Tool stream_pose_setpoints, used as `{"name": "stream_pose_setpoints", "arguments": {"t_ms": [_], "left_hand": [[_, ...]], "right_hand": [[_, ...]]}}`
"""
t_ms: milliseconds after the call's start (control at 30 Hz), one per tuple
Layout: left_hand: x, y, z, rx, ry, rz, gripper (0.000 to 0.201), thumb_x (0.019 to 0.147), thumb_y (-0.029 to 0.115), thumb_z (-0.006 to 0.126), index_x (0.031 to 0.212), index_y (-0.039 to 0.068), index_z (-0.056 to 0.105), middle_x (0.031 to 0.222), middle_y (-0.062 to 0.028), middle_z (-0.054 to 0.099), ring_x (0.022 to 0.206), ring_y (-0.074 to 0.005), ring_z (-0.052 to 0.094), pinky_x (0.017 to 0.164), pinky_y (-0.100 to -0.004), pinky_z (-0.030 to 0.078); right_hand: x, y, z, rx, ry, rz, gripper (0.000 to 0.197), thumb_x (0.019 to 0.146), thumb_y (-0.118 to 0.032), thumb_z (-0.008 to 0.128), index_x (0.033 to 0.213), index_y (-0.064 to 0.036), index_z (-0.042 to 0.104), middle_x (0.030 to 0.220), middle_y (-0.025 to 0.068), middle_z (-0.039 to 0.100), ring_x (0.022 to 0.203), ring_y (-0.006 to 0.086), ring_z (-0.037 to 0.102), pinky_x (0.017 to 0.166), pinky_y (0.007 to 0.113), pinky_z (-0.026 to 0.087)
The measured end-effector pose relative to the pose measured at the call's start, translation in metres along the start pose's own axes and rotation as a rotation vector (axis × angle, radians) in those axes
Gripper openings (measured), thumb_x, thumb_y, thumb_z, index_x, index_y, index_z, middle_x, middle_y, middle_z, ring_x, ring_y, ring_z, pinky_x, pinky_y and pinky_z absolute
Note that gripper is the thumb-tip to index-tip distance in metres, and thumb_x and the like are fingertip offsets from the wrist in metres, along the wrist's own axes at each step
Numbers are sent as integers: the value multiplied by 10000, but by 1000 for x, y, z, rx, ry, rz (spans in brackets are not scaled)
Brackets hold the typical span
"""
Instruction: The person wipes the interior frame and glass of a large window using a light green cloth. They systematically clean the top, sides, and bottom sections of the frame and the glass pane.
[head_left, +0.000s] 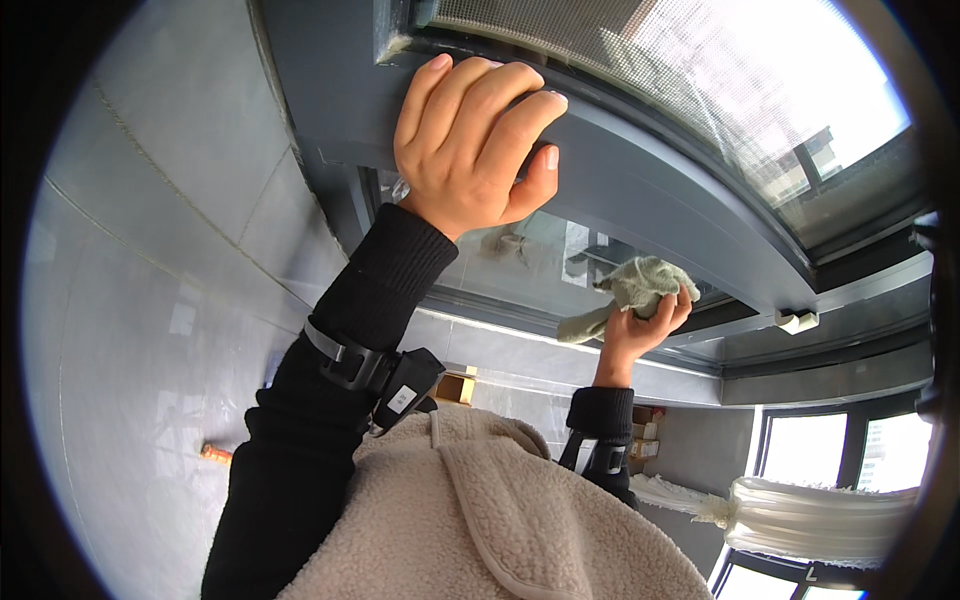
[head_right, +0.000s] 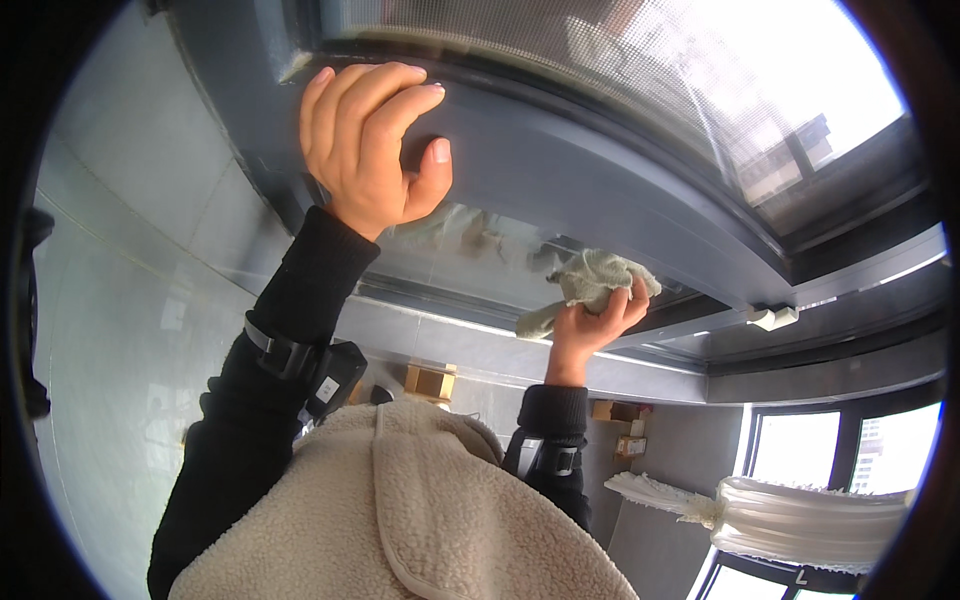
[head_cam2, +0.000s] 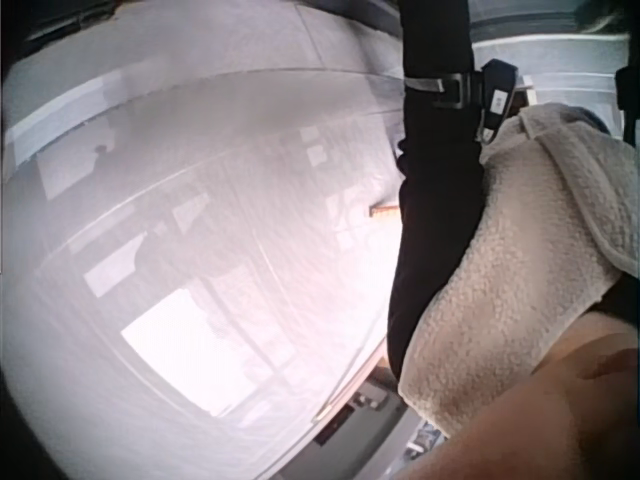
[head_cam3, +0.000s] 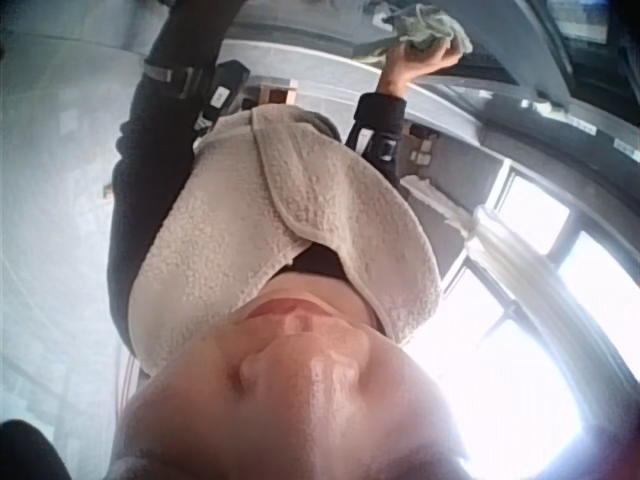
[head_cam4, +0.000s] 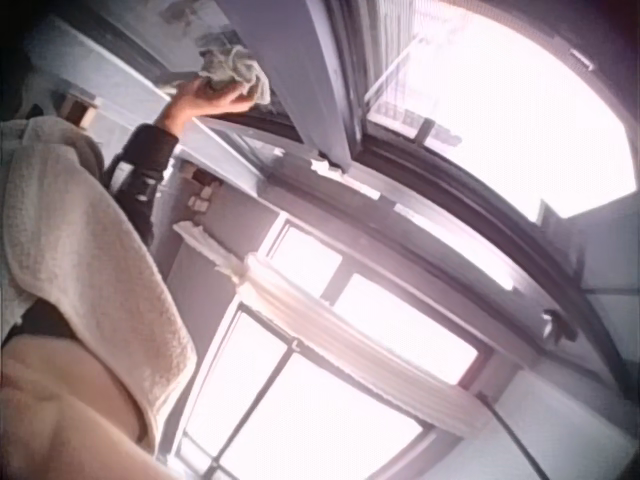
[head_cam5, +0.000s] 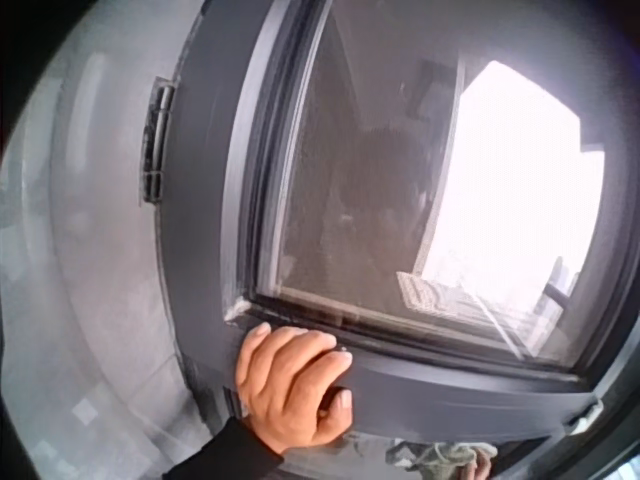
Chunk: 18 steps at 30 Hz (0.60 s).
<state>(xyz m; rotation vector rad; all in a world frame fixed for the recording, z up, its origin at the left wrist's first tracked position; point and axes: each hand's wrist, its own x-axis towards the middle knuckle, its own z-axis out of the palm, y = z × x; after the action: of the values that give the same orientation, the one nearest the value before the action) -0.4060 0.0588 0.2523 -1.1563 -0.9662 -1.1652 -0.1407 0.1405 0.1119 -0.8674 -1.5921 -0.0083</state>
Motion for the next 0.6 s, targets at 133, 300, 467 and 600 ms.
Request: {"name": "stream_pose_setpoints", "arguments": {"t_ms": [133,300,467,600], "left_hand": [[-1,0,-1,2,-6,-3,248,827,312,528,951,152,670,958,-13,651,871,-218,621,979,-411,412],[-1,1,-3,10,-41,-25,247,828,313,527,960,163,673,969,-6,655,886,-209,623,1007,-403,394],[-1,-1,-5,-2,-51,-11,248,826,314,531,961,163,675,976,-7,658,899,-212,625,1023,-402,382],[-1,0,-5,4,-56,-22,246,825,311,531,954,160,675,971,-6,656,889,-214,626,1020,-406,384]], "right_hand": [[1,-49,29,2,-16,-92,339,595,22,661,920,5,569,1224,212,460,1099,370,446,915,481,359],[-31,-86,63,86,-348,-351,382,539,-18,622,917,-77,632,1185,151,533,1091,331,478,937,457,344],[-64,-57,63,99,-641,-509,300,505,-25,660,795,-102,665,1171,90,578,1062,314,511,924,446,373],[-69,-12,30,-30,-556,-287,300,552,-9,650,826,-127,680,1125,75,587,1030,320,534,864,435,418]]}}
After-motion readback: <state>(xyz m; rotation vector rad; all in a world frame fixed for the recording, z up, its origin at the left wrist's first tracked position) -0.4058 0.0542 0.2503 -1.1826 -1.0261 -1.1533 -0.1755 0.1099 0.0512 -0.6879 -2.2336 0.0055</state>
